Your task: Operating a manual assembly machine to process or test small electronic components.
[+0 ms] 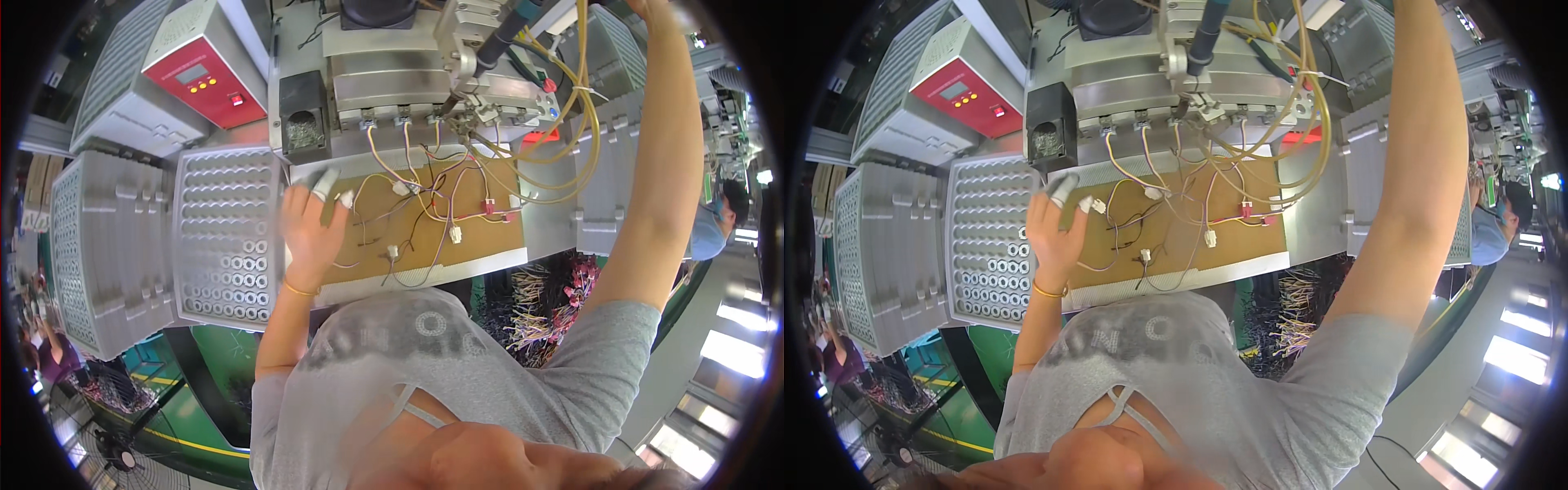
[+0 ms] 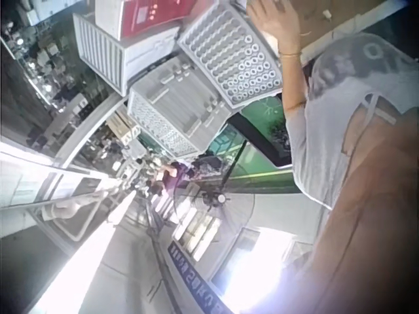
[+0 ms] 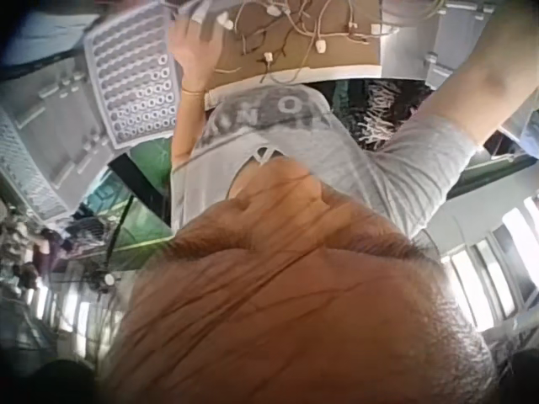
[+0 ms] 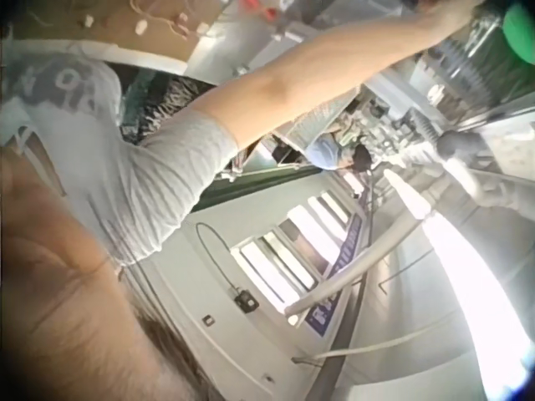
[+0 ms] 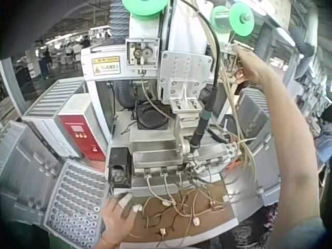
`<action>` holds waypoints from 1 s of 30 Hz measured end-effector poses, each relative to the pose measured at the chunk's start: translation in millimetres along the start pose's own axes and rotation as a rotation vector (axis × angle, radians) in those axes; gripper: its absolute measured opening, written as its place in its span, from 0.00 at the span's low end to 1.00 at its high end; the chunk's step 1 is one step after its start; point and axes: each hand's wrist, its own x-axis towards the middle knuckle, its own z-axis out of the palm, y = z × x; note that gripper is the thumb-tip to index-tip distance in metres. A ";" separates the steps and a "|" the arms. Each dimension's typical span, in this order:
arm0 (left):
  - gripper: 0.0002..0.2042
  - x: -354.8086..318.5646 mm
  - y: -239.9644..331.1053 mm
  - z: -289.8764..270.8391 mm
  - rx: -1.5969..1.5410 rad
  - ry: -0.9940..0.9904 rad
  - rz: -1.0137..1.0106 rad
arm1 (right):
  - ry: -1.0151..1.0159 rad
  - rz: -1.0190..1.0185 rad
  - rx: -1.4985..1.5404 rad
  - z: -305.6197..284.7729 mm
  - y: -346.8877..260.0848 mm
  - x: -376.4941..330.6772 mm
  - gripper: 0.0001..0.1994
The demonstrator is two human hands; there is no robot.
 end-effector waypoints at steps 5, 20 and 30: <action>0.17 68.0 37.9 30.8 -0.095 0.148 0.210 | -0.512 0.287 0.458 8.4 -1.4 -6.4 0.20; 0.20 89.7 43.6 88.8 0.208 0.044 0.170 | 0.021 -0.094 -0.083 12.7 -15.3 -31.8 0.20; 0.20 88.7 44.8 87.7 0.250 0.035 0.170 | 0.066 -0.115 -0.049 15.3 -10.0 -32.9 0.19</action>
